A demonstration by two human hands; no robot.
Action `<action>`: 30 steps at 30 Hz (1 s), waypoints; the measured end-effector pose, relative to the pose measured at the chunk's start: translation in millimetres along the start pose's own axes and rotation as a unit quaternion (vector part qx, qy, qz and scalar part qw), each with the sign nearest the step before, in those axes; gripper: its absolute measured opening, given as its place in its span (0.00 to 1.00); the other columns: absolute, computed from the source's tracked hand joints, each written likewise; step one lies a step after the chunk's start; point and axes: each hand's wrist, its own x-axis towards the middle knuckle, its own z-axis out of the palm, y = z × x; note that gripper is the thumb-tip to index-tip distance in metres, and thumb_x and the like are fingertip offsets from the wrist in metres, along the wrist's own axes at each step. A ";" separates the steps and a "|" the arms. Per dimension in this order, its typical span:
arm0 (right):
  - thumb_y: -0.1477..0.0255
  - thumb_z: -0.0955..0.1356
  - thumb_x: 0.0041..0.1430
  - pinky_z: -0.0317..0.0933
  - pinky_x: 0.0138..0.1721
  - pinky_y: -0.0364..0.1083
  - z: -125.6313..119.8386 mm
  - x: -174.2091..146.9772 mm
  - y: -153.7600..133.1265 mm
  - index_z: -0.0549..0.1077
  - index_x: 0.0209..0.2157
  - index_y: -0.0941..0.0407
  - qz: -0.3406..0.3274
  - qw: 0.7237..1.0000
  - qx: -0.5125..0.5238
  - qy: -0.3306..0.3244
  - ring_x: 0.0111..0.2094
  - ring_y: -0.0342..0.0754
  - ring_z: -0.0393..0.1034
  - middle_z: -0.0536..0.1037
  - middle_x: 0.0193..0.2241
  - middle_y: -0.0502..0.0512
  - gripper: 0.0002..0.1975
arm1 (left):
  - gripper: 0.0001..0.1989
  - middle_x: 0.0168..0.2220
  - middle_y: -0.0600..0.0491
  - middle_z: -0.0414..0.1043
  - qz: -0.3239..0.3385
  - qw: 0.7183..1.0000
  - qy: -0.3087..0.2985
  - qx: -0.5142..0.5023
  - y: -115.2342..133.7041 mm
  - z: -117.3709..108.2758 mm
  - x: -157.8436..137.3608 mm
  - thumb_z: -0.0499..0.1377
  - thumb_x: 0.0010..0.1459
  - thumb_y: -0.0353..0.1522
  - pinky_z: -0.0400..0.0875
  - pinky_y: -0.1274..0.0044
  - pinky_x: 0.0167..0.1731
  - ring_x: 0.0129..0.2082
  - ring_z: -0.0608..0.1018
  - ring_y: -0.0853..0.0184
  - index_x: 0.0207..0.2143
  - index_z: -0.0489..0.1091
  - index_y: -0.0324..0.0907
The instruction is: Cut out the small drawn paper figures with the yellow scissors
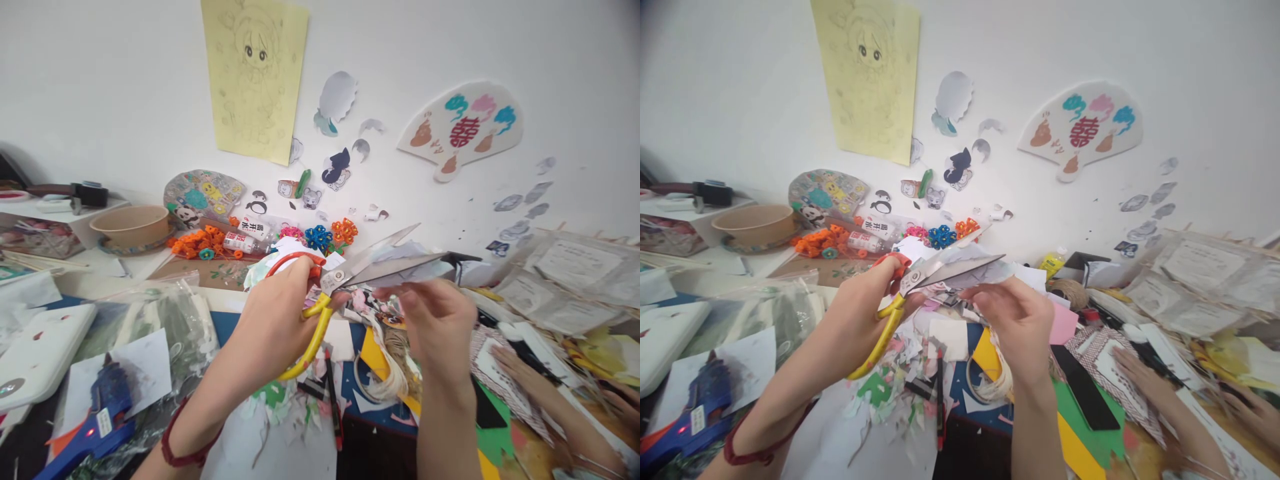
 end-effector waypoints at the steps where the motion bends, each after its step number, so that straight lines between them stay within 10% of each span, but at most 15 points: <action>1: 0.68 0.75 0.58 0.73 0.29 0.44 -1.8 0.4 -1.8 0.82 0.35 0.52 -0.020 1.000 -0.005 0.018 0.27 0.47 0.79 0.84 0.26 0.51 0.04 | 0.12 0.28 0.56 0.67 0.002 1.000 0.002 0.003 -0.2 0.0 -0.2 0.51 0.65 0.42 0.55 0.74 0.27 0.24 0.66 0.65 0.33 0.53 0.46; 17: 0.79 0.74 0.57 0.66 0.23 0.42 -2.8 -1.5 -10.1 0.80 0.29 0.54 -0.126 0.983 -0.082 0.103 0.21 0.43 0.75 0.81 0.22 0.45 0.06 | 0.12 0.28 0.56 0.67 0.006 1.000 -0.002 0.011 0.6 1.2 -1.6 0.51 0.65 0.42 0.56 0.74 0.26 0.24 0.69 0.63 0.32 0.53 0.46; 30: 0.76 0.75 0.56 0.73 0.27 0.44 3.9 -3.5 -13.3 0.80 0.29 0.54 -0.084 0.989 -0.061 0.103 0.23 0.45 0.76 0.81 0.24 0.48 0.04 | 0.13 0.29 0.54 0.69 -0.001 1.000 -0.005 0.022 1.6 1.5 0.2 0.49 0.66 0.43 0.58 0.73 0.27 0.25 0.70 0.63 0.33 0.54 0.46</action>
